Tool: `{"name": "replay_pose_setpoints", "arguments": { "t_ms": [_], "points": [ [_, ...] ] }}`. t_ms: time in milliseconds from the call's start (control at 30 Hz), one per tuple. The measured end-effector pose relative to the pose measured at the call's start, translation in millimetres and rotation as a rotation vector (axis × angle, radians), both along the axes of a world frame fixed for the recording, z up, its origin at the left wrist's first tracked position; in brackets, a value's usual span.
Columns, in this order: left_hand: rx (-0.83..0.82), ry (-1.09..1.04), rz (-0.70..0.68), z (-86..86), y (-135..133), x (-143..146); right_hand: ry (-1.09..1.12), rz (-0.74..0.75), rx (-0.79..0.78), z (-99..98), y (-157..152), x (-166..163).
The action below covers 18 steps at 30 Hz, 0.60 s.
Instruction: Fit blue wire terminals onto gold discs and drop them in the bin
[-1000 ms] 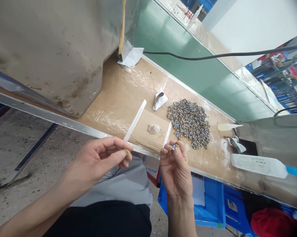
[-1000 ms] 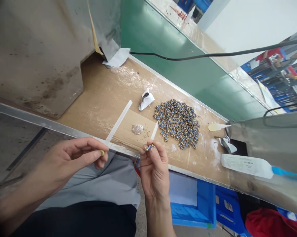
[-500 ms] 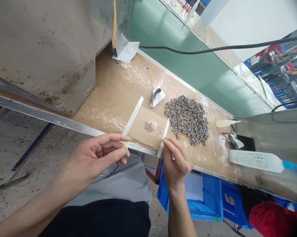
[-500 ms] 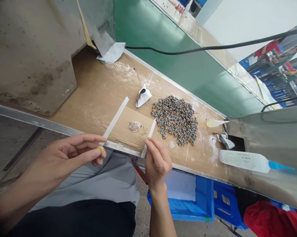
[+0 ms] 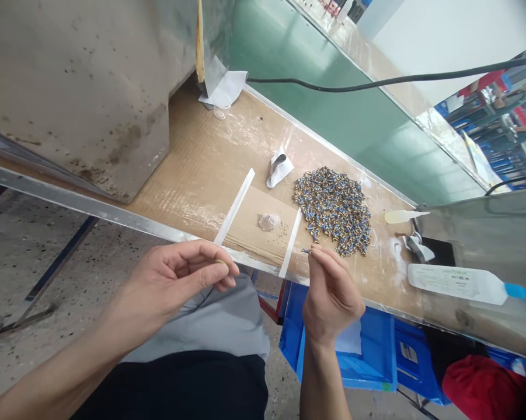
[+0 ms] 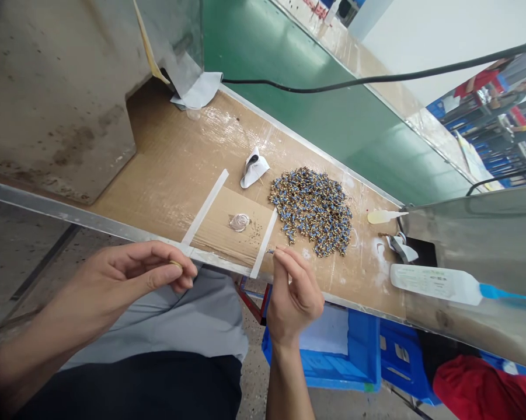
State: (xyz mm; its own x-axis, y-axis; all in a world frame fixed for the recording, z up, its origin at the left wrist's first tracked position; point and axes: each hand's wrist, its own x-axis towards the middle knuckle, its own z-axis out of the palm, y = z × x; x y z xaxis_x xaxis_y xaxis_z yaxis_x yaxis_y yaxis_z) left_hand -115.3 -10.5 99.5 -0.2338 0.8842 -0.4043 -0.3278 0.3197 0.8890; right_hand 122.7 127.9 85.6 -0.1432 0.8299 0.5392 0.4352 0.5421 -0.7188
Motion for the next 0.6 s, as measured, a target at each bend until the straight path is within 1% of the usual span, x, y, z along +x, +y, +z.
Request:
{"name": "replay_pose_setpoints", "arguments": {
  "t_ms": [100, 167, 300, 433, 600],
  "points": [
    [0.003, -0.073, 0.007, 3.3, 3, 9, 0.124, -0.003, -0.144, 8.2, -10, -8],
    [0.008, -0.112, 0.007, 5.7, 4, 16, 0.168, 0.037, -0.202, 13.3, -20, -14],
    [0.024, -0.174, -0.032, 8.1, 3, 24, 0.173, 0.191, -0.266, 22.7, -37, -25],
    [0.047, -0.208, -0.051, 7.9, 3, 27, 0.181, 0.361, -0.325, 26.0, -46, -30],
    [0.063, -0.147, -0.076, 9.6, 0, 27, 0.157, 0.444, -0.314, 23.4, -45, -33]
  ]
}}
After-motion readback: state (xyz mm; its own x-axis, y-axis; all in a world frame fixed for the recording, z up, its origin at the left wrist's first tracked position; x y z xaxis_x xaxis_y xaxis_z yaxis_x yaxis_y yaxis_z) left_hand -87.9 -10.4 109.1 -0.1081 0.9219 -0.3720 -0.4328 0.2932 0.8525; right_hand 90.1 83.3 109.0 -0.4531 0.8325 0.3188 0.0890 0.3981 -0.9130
